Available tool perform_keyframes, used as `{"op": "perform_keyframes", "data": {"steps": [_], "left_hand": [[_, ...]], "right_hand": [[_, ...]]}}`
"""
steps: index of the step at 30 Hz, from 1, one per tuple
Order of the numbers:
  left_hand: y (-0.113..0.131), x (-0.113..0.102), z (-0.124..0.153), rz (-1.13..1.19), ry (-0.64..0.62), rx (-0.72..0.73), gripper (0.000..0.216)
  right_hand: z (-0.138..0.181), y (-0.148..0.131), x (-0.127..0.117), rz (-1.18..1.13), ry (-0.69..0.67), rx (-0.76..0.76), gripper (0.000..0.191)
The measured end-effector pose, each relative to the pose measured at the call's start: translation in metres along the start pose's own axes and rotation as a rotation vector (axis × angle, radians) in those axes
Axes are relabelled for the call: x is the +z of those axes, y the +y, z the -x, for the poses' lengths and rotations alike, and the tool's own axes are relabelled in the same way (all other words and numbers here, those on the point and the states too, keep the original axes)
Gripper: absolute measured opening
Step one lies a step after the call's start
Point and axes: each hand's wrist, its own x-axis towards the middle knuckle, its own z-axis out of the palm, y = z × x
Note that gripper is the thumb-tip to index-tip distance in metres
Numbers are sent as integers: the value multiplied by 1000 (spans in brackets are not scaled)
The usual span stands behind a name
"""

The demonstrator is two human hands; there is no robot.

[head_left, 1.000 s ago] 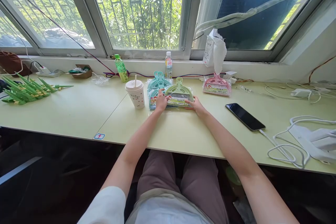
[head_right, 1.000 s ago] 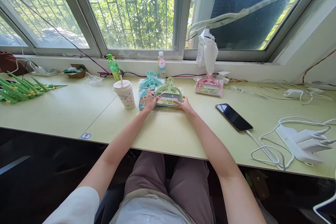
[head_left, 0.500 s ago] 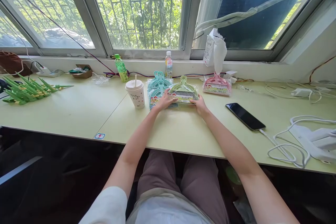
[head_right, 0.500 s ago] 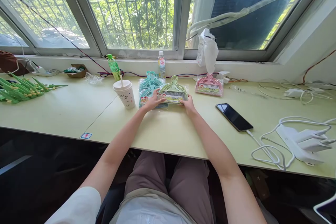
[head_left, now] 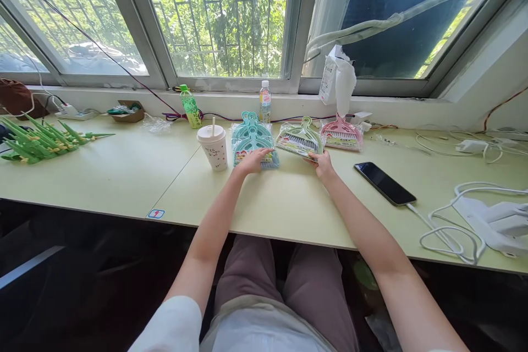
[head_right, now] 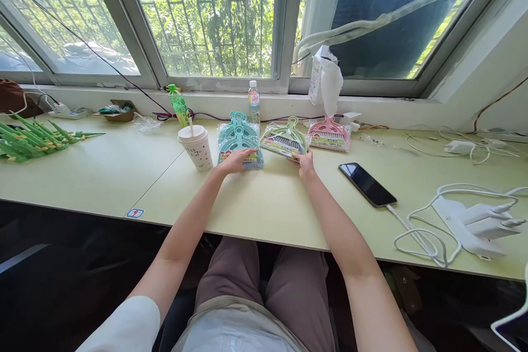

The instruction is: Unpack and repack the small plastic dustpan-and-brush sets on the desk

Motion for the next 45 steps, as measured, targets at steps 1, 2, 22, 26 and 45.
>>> {"op": "perform_keyframes", "data": {"steps": [1,2,22,26,45], "left_hand": [[-1,0,0,-11,1,4,79],[-1,-1,0,-15,-16,11,79],[-4,2,-3,-102,61,-167,21],[-9,10,-7,-113,133,-159,22],[-10,18,-7,-263,268,-344,27]], "right_hand": [[2,0,1,12,-13,-2,51],[3,1,3,23,-29,-4,51],[9,4,6,111,-90,7,59],[8,5,6,119,-99,22,60],[19,11,15,221,-306,3,59]]}}
